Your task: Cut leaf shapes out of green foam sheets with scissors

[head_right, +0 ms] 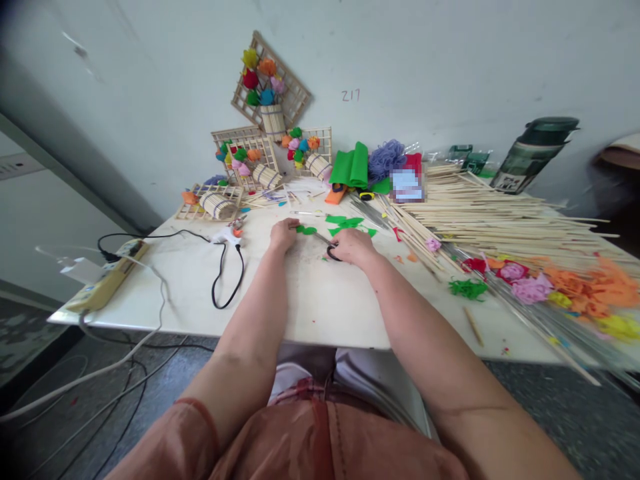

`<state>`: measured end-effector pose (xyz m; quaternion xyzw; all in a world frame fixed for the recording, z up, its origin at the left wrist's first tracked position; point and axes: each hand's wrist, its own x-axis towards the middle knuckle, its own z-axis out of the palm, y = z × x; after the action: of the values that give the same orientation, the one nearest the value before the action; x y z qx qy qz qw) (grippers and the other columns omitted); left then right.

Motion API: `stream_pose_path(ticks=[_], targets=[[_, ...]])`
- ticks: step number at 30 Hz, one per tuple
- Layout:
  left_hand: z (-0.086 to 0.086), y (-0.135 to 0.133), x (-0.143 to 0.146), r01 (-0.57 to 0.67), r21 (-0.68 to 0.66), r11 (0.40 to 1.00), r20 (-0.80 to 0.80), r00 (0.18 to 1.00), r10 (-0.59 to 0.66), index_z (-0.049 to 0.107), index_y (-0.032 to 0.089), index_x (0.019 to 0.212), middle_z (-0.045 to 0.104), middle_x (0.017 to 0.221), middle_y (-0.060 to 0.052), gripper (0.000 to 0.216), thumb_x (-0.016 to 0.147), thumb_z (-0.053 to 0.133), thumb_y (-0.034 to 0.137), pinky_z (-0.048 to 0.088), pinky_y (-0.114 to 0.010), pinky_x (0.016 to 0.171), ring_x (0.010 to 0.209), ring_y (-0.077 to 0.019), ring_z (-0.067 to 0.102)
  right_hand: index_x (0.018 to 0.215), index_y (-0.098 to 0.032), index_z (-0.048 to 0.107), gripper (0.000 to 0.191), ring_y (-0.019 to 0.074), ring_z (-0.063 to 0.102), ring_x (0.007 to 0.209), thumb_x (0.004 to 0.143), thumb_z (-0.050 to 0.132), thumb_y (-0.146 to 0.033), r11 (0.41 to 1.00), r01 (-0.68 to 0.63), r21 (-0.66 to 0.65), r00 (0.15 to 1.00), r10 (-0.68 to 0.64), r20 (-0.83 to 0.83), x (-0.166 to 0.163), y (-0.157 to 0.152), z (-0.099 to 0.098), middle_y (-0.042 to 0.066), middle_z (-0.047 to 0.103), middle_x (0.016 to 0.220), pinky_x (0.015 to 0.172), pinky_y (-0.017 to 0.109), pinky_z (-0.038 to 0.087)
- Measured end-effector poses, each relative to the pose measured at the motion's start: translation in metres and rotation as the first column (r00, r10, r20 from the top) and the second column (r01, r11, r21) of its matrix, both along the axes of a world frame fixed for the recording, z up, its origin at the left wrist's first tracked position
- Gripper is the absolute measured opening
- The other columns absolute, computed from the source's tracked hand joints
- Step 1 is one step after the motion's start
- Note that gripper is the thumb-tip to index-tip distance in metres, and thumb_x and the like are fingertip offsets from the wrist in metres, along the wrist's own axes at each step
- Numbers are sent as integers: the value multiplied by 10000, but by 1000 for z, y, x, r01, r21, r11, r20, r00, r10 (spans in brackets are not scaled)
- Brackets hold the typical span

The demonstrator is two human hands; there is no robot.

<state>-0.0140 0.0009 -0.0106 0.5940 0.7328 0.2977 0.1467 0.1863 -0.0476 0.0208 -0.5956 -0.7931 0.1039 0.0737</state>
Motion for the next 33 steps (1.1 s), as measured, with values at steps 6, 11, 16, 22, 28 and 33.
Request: stream_pose_path(ticks=[6, 11, 16, 22, 28, 33], targets=[[6, -8, 3, -78, -80, 994, -181, 982, 62, 609, 341, 1263, 625, 1328, 12, 566, 782, 445, 92, 69, -531, 1202, 1428, -190, 356, 963, -271, 790, 364, 293, 673, 952, 731, 663, -520, 1000, 24, 13, 1000, -24, -8, -1, 0, -1, 86, 753, 946, 729, 333, 490], [6, -10, 4, -93, -67, 993, -210, 975, 77, 544, 308, 1354, 550, 1416, -40, 557, 827, 430, 171, 93, -545, 1196, 1465, -206, 278, 971, -283, 791, 370, 282, 675, 968, 734, 656, -533, 999, 37, 26, 999, -36, -23, 0, -1, 1, 75, 757, 962, 733, 320, 486], [8, -12, 16, 113, -42, 993, -247, 961, -120, 561, 363, 1328, 462, 1490, 35, 461, 879, 457, 359, 86, -535, 1202, 1469, -216, 261, 1049, -286, 776, 415, 275, 669, 1006, 743, 643, -533, 992, 99, 72, 995, -96, -42, 2, 2, 1, 70, 750, 1039, 761, 320, 486], [3, -12, 30, 329, -185, 926, -300, 878, -372, 552, 463, 1305, 394, 1525, 110, 426, 917, 379, 496, -39, -603, 1171, 1493, -255, 180, 1074, -276, 768, 453, 287, 669, 998, 759, 599, -554, 971, 195, 137, 978, -182, -103, 10, 7, -1, 83, 748, 1049, 753, 329, 492], [-3, -10, 21, -28, -91, 995, -359, 933, -7, 659, 412, 1194, 392, 1536, 70, 401, 924, 362, 413, -80, -635, 1153, 1511, -303, 34, 1101, -273, 757, 477, 279, 672, 973, 751, 601, -558, 943, 303, 138, 947, -281, -157, 19, 13, 1, 80, 753, 1027, 725, 320, 490], [1, -9, 23, -46, 71, 996, -299, 952, 66, 663, 337, 1203, 458, 1497, 9, 368, 896, 461, 341, 110, -569, 1183, 1467, -292, 210, 1138, -255, 741, 507, 285, 671, 961, 753, 607, -556, 908, 387, 158, 911, -351, -218, 25, 18, 3, 100, 748, 1019, 733, 335, 487]])
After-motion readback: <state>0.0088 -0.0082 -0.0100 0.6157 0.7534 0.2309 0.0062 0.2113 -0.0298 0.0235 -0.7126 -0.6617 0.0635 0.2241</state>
